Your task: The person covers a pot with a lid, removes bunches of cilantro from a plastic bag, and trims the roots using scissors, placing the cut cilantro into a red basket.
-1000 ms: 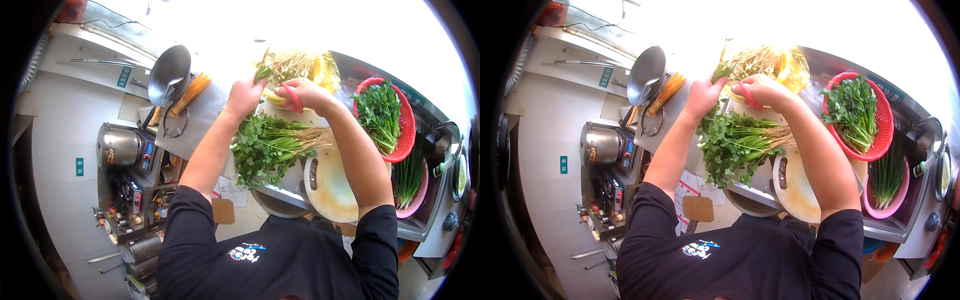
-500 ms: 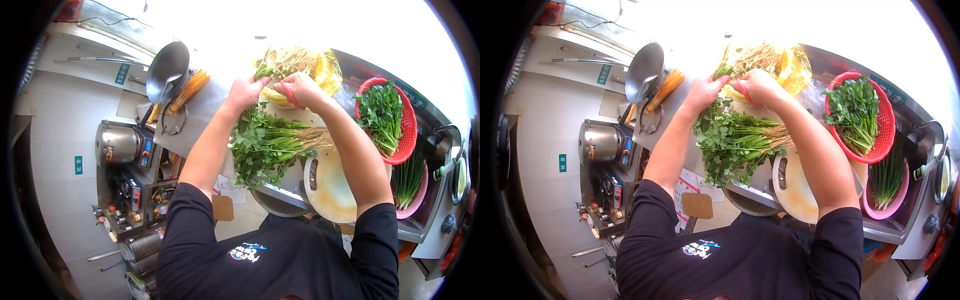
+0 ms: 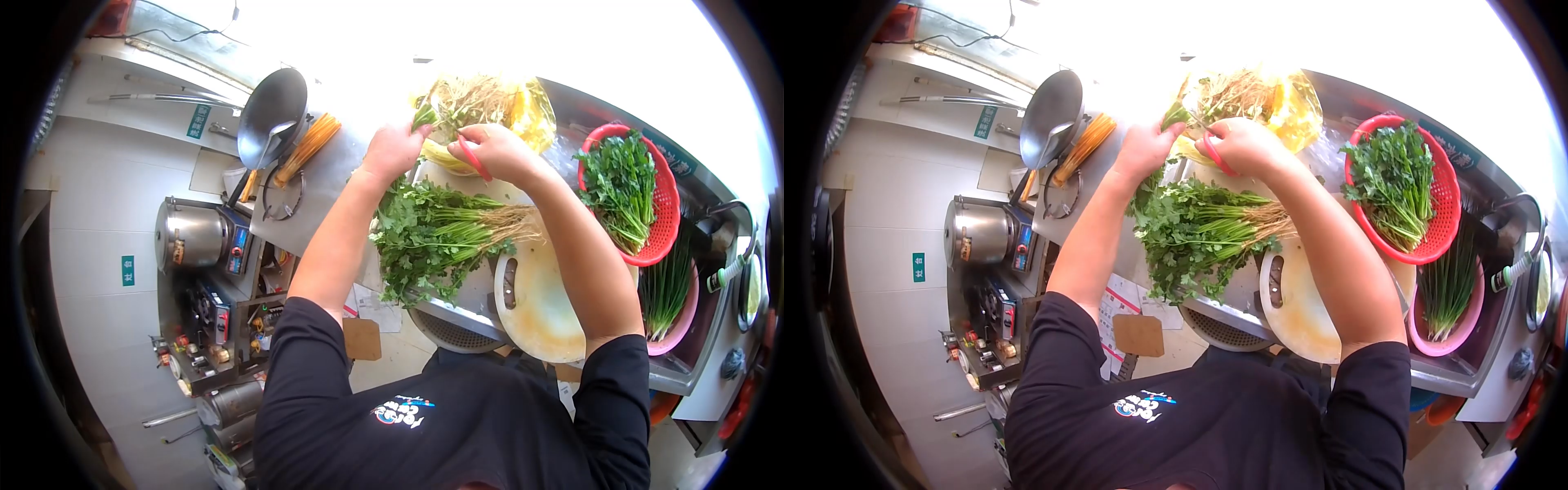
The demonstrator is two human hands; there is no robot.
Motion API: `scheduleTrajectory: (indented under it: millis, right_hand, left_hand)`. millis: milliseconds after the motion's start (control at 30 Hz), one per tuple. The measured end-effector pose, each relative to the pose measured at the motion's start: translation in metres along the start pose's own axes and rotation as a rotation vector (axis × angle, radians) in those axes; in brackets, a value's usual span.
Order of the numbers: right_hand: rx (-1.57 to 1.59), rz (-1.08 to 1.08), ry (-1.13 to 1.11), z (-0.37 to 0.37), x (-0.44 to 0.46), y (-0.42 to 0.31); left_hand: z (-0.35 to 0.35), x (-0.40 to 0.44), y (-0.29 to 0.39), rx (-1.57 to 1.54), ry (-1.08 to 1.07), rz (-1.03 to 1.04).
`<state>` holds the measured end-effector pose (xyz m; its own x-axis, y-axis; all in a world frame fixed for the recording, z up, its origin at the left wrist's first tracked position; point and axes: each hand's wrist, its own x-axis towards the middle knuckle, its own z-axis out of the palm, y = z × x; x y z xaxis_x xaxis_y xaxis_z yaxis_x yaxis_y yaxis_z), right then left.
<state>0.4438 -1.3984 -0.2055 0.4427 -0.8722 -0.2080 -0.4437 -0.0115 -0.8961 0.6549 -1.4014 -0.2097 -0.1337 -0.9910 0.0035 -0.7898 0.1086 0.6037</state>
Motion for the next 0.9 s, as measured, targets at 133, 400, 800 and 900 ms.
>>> scheduleTrajectory:
  millis: [133,400,800,900]
  right_hand:
    - [-0.231,-0.043,0.079,-0.001,0.001,-0.003]
    - [-0.056,0.113,-0.056,-0.009,-0.002,-0.004]
    - [0.410,0.110,-0.191,0.041,-0.104,0.057]
    - [0.518,0.206,-0.187,0.063,-0.148,0.088]
  left_hand:
    - [0.000,-0.006,0.016,0.116,-0.075,0.104]
    - [0.002,0.004,-0.006,0.068,-0.042,-0.059]
    - [-0.121,-0.053,-0.026,-1.238,0.500,0.132]
    - [-0.107,-0.073,0.027,-0.896,0.513,0.255]
